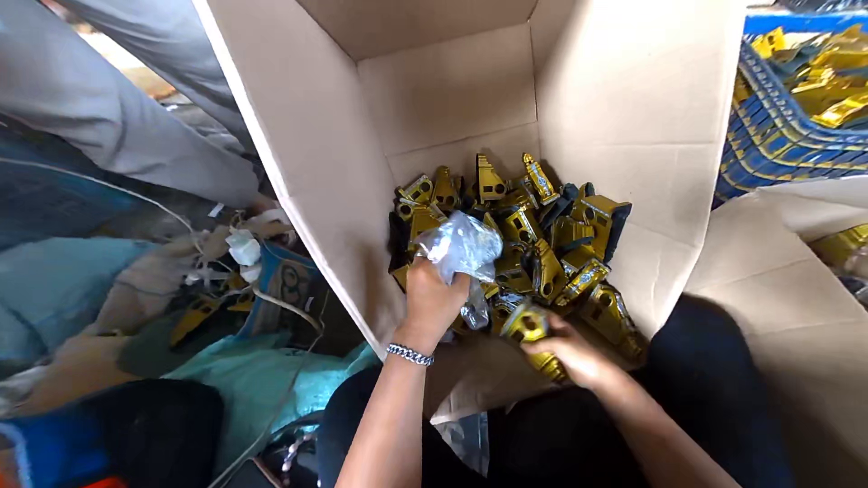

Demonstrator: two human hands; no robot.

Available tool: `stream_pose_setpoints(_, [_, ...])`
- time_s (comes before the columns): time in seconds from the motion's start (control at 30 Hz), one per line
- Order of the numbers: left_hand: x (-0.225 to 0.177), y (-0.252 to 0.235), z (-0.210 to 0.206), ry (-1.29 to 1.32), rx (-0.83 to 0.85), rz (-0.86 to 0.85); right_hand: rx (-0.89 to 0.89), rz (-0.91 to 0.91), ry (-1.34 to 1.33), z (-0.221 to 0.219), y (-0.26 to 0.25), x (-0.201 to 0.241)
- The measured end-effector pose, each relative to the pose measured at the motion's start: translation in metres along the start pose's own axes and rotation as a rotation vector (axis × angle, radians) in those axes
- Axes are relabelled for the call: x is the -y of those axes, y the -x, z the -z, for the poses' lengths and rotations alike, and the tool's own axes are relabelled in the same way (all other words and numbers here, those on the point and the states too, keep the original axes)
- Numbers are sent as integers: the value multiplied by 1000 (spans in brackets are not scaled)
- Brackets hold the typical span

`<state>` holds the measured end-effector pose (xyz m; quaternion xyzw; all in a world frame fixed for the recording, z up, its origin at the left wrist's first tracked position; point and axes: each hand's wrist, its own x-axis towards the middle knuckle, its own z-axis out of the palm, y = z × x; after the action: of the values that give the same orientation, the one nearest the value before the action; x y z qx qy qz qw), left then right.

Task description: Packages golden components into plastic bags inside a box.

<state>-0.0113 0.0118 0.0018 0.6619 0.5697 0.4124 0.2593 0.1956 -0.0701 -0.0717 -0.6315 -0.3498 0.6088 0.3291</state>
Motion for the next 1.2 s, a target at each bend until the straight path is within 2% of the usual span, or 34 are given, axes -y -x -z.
stream_pose_setpoints(0.07, [0, 4, -11, 22, 38, -40, -66, 211, -394, 20, 23, 19])
stream_pose_setpoints(0.1, [-2, 7, -16, 49, 61, -35, 0, 319, -481, 27, 31, 28])
stream_pose_setpoints(0.17, [-6, 10, -24, 123, 108, -22, 247, 436, -378, 32, 40, 43])
stream_pose_setpoints(0.2, [-8, 12, -26, 158, 118, -27, 281, 424, -240, 27, 41, 51])
stream_pose_setpoints(0.27, [-9, 14, -28, 217, 114, -40, 91, 368, 9, 12, 33, 60])
stream_pose_setpoints(0.33, [-4, 16, -25, 229, 113, -40, -95, 351, 74, 10, 22, 62])
stream_pose_setpoints(0.37, [-2, 15, -24, 221, 106, -41, -106, 373, 81, 11, 21, 65])
stream_pose_setpoints(0.4, [-3, 16, -24, 234, 108, -15, -77, 410, 113, 11, 24, 68])
stream_pose_setpoints(0.47, [-8, 21, -22, 361, 168, 139, -49, 516, 238, 5, 26, 67])
stream_pose_setpoints(0.57, [-21, 16, -19, 641, 125, 281, -335, 734, 479, -17, 9, 65])
stream_pose_setpoints(0.6, [-25, 15, -18, 691, 94, 284, -330, 702, 626, -23, 8, 68])
stream_pose_setpoints(0.67, [-23, 16, -17, 654, 56, 270, -72, 400, 934, -38, 10, 85])
stream_pose_setpoints(0.7, [-17, 19, -18, 567, 55, 257, 25, 295, 996, -44, 5, 88])
stream_pose_setpoints(0.77, [-12, 23, -22, 361, 89, 200, 27, 272, 880, -42, -9, 83])
stream_pose_setpoints(0.83, [-11, 23, -25, 156, 104, 57, -84, 396, 631, -38, -23, 71])
stream_pose_setpoints(0.9, [-9, 21, -28, 18, 55, -83, -86, 391, 428, -34, -29, 67])
stream_pose_setpoints(1.03, [6, 13, -27, 79, -88, -98, 87, 294, -66, -22, -10, 69])
stream_pose_setpoints(1.13, [-4, 34, -32, 166, 24, -158, -6, 360, -257, -20, -10, 58])
stream_pose_setpoints(1.2, [-9, 46, -36, 153, 113, -262, -60, 415, -204, -21, -13, 52])
